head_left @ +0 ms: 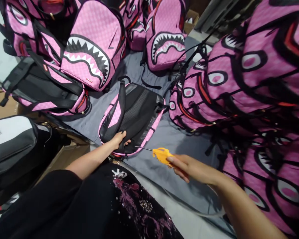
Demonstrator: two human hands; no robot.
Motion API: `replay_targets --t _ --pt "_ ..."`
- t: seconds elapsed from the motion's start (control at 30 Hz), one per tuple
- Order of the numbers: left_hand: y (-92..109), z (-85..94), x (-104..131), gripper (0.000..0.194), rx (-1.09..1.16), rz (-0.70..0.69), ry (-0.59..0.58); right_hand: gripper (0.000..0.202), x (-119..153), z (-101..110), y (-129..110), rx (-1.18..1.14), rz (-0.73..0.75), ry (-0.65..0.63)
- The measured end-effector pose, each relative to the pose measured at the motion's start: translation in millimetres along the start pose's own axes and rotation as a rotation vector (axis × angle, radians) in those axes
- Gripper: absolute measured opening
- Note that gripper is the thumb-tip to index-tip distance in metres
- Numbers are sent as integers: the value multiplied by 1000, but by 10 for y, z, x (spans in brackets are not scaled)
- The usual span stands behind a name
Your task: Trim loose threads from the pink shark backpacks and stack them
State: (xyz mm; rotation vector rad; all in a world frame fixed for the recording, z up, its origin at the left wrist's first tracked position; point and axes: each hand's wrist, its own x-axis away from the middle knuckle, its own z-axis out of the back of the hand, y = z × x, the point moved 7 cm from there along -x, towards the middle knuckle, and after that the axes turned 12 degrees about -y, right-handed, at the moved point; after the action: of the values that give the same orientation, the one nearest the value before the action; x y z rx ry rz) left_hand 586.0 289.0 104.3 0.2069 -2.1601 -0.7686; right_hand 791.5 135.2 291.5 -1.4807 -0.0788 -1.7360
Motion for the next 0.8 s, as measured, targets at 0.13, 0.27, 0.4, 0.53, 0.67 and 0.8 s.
replay_targets --t 0.13,0.27,0.4,0.53,0.67,0.8 --pt "142 -239 128 40 -574 -316 205 50 60 376 68 128 -125 446" --pt "230 -469 116 49 -1168 -409 319 53 -60 255 78 223 -104 344" --pt "285 -425 102 52 -1149 -430 147 49 -90 -296 188 393 -268 389" --pt "539 -110 519 47 -1117 -759 231 37 -302 -1254 189 467 -281 267" --pt "544 549 592 31 -958 -663 461 40 -520 -1676 85 599 -347 443" --pt "412 785 489 35 -868 -455 367 45 -712 -1716 -147 636 -306 585"
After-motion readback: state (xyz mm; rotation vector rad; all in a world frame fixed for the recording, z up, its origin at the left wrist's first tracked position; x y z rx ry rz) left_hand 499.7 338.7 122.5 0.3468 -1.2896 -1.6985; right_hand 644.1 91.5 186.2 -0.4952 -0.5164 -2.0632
